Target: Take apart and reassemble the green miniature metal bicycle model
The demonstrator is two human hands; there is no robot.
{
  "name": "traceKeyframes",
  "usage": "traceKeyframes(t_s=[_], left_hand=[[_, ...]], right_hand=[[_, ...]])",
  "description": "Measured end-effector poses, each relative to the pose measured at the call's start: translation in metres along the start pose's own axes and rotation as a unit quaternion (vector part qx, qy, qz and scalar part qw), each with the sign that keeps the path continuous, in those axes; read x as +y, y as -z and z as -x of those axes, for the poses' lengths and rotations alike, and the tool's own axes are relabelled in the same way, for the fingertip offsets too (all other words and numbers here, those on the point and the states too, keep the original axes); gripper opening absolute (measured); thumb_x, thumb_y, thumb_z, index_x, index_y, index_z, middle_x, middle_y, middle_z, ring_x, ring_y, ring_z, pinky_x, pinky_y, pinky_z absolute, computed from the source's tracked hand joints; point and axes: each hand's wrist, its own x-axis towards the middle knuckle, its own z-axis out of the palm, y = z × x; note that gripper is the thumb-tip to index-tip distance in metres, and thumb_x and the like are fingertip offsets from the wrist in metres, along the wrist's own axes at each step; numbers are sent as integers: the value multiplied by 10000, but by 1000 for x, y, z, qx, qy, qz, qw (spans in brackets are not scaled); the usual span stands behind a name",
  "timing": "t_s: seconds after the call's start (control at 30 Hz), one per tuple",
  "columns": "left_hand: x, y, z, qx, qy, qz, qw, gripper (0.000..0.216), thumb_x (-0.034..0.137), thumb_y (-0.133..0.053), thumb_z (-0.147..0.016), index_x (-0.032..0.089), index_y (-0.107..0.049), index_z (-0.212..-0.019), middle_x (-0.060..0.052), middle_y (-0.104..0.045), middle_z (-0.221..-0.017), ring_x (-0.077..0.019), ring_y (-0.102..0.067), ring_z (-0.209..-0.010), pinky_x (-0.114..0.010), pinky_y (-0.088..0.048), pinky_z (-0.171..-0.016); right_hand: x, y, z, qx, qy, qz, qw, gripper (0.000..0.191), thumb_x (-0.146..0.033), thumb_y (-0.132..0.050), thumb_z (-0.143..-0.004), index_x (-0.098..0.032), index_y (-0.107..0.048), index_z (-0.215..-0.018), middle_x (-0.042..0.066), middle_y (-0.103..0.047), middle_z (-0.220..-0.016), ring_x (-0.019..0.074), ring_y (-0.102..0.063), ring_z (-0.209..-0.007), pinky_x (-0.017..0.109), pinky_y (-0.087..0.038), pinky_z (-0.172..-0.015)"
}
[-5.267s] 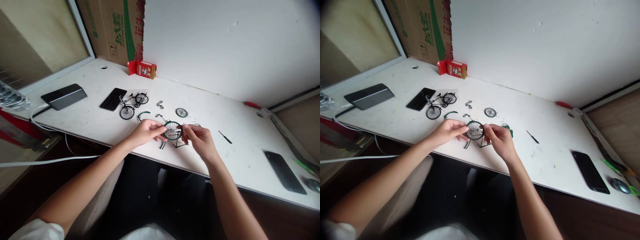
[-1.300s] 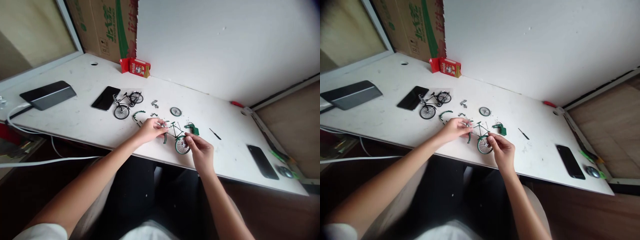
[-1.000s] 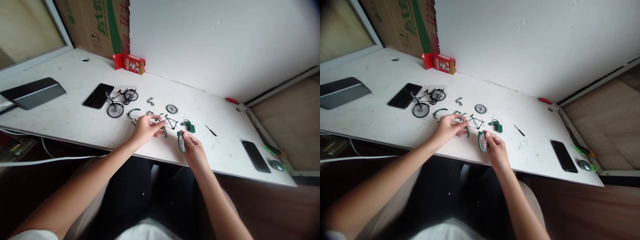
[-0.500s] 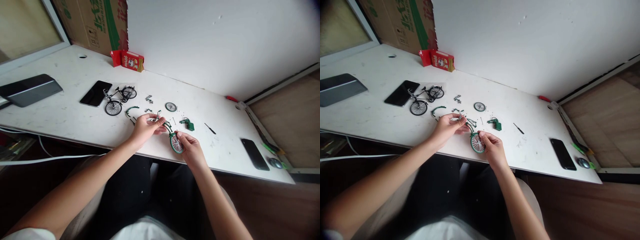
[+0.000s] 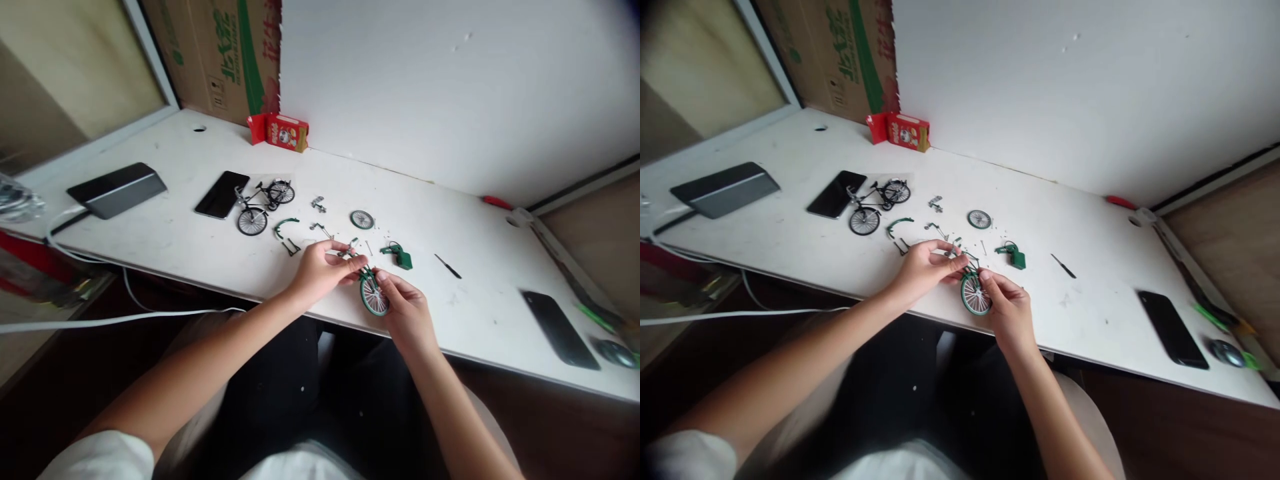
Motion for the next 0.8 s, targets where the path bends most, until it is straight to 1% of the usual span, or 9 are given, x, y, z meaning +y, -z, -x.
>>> traceKeyframes(t_s=[0.23,0.33,0.43,0.5,0.53,0.57,0.63,0.7,0.8], left_hand=[[3,6,-4,-93,-3,-17,996,331,356,-897,-890,107,-724,-1023,-120,-803,-888,-190,-797,-782,-302,-654,-749],[10,13,-4,-135,17,-60,989,450,427,-832,-947,83,-707,-1209,-190,-814,-1014,-214,-803,-786,-315,-640,-741],[25,23,3,-155,7,-147,977,983,506,-834,-921,128,-336,-1679,-183,-820,-1071,-220,-779,-696,-336,-616,-688],[39,31,11,-153,-8,-273,950,1256,542,-834,-901,146,-4,-1757,-111,-824,-952,-228,-763,-673,-339,-595,-694],[48,38,15,-136,-18,-344,929,1240,558,-825,-899,129,-36,-1755,-85,-811,-886,-231,-748,-655,-346,-584,-702],[56,46,19,-114,-43,-410,904,1077,558,-802,-916,120,-238,-1723,-93,-803,-892,-239,-744,-677,-360,-580,-730],[72,68,26,-38,-97,-517,849,489,493,-689,-1014,130,-694,-1341,-132,-794,-947,-276,-757,-808,-386,-571,-789],[83,95,28,84,-129,-585,796,340,450,-609,-1065,140,-749,-1071,-148,-779,-942,-304,-752,-841,-408,-567,-791],[88,136,21,277,-122,-646,701,402,497,-677,-1019,126,-706,-1171,-205,-757,-1094,-379,-754,-945,-469,-579,-825]], right_hand=[[-1,0,-5,26,-2,-16,1000,432,-572,-977,-705,-291,-887,-1021,52,-864,-1142,255,-799,-1083,359,-642,-942],[-4,3,-13,53,-5,9,999,463,-581,-996,-665,-286,-890,-1006,44,-865,-1109,230,-799,-1030,307,-641,-881],[-5,5,-18,75,13,71,995,466,-592,-976,-699,-272,-890,-1026,50,-863,-1115,218,-790,-1024,274,-624,-846],[-6,6,-20,81,20,107,991,478,-606,-956,-723,-258,-889,-1045,64,-862,-1116,242,-793,-1030,297,-628,-833],[-6,6,-20,84,23,125,988,491,-613,-947,-730,-249,-888,-1054,73,-861,-1121,260,-794,-1040,316,-632,-837],[-6,5,-20,89,28,145,985,503,-620,-939,-736,-238,-888,-1060,82,-860,-1127,279,-795,-1056,335,-637,-847],[-7,5,-20,97,42,187,977,518,-627,-924,-751,-219,-886,-1068,102,-856,-1153,317,-790,-1104,376,-644,-878],[-8,4,-19,99,50,213,971,519,-635,-914,-759,-217,-887,-1066,114,-852,-1176,346,-780,-1149,411,-647,-904],[-9,3,-18,98,48,224,968,508,-647,-911,-753,-235,-890,-1050,112,-853,-1177,363,-769,-1184,435,-645,-932]])
